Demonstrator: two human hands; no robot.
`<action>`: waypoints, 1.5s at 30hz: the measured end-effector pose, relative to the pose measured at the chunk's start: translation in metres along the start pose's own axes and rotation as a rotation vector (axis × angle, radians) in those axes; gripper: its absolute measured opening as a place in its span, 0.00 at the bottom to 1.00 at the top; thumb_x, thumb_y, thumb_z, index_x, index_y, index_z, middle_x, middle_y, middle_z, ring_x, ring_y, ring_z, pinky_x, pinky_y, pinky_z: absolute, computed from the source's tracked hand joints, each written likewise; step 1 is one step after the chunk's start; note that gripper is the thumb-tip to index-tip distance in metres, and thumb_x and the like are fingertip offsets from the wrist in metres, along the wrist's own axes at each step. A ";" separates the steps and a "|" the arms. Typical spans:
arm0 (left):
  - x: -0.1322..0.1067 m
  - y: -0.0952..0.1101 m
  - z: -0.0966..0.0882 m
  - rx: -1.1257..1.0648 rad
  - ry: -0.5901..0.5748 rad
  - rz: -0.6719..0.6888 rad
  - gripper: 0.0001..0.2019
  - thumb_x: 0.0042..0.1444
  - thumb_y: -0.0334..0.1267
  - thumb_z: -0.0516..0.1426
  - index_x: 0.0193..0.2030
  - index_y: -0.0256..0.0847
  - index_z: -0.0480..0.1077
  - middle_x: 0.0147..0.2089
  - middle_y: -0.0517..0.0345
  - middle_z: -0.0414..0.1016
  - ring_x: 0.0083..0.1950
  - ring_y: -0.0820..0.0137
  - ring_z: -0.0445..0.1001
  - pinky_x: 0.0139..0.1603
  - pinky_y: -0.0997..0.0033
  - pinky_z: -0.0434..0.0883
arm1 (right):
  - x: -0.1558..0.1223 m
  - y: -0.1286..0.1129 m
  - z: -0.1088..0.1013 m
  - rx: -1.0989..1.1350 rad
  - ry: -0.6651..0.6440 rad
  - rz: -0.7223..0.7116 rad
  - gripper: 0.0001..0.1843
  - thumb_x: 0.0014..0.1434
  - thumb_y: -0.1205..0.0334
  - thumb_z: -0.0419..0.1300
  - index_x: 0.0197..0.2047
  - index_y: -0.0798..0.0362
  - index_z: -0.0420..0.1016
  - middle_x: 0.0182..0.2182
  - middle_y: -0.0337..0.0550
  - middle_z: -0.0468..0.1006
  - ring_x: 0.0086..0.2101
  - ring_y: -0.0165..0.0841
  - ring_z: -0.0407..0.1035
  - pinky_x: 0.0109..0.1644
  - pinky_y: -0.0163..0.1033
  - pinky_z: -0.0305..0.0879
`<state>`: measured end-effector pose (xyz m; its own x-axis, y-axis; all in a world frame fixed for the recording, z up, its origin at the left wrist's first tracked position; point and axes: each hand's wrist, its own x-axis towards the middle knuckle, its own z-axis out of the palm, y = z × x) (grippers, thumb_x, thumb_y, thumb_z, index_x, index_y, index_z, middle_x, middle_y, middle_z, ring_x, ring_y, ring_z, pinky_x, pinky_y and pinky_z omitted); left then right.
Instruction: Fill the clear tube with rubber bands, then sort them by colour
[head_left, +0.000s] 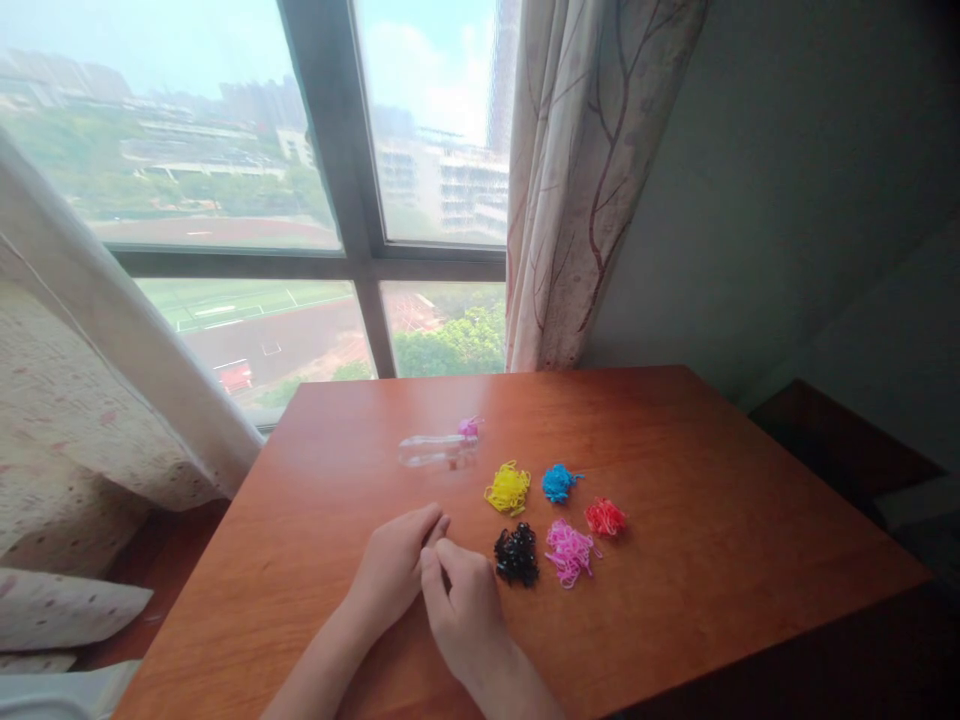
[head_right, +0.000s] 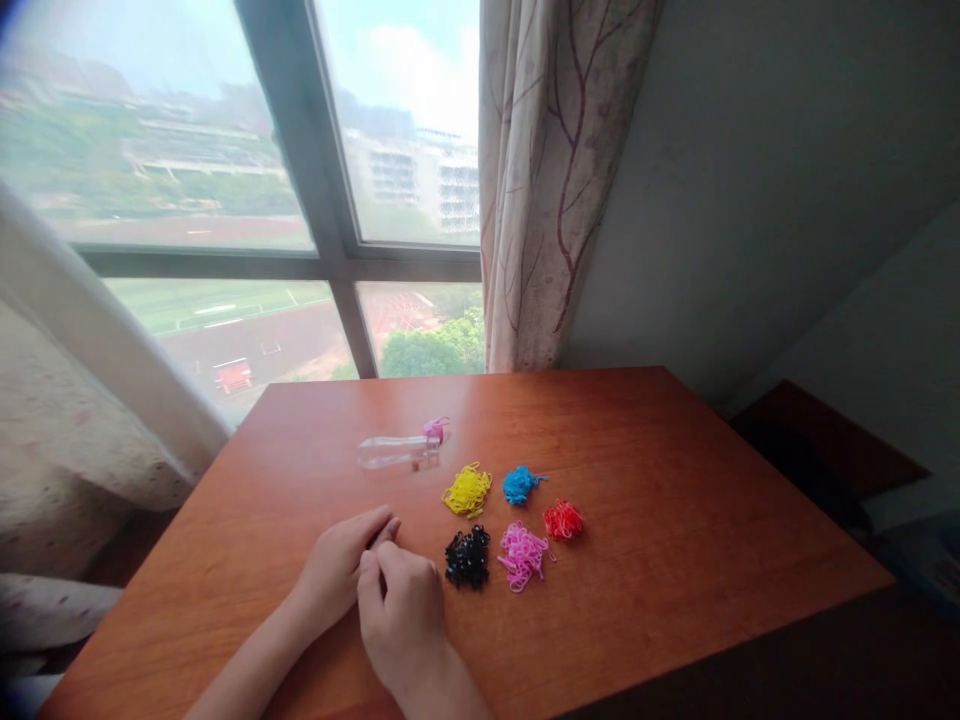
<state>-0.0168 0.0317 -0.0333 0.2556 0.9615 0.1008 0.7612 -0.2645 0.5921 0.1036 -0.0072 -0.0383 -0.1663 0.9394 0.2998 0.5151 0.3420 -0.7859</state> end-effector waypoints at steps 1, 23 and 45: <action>0.000 0.000 0.000 0.002 0.002 -0.002 0.17 0.65 0.43 0.45 0.25 0.43 0.55 0.24 0.62 0.68 0.26 0.72 0.64 0.29 0.74 0.58 | 0.000 0.001 0.000 0.006 -0.003 0.005 0.20 0.69 0.60 0.44 0.24 0.52 0.62 0.20 0.37 0.69 0.21 0.28 0.62 0.27 0.35 0.46; 0.001 -0.003 0.004 0.028 -0.007 0.005 0.17 0.66 0.44 0.44 0.26 0.42 0.58 0.26 0.61 0.71 0.27 0.71 0.66 0.30 0.73 0.58 | 0.001 0.003 0.001 0.058 -0.037 0.054 0.17 0.66 0.62 0.46 0.24 0.52 0.59 0.21 0.36 0.68 0.23 0.27 0.61 0.28 0.35 0.45; 0.062 0.001 -0.023 0.403 0.324 0.097 0.14 0.58 0.35 0.54 0.51 0.40 0.70 0.52 0.46 0.72 0.52 0.55 0.72 0.49 0.58 0.69 | -0.003 0.003 0.003 -0.122 -0.070 -0.092 0.16 0.62 0.71 0.47 0.47 0.50 0.71 0.29 0.40 0.78 0.28 0.33 0.72 0.31 0.34 0.58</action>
<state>-0.0138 0.0925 -0.0075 0.1877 0.8879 0.4199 0.9282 -0.3002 0.2199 0.1030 -0.0091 -0.0436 -0.2734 0.9053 0.3252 0.5928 0.4248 -0.6842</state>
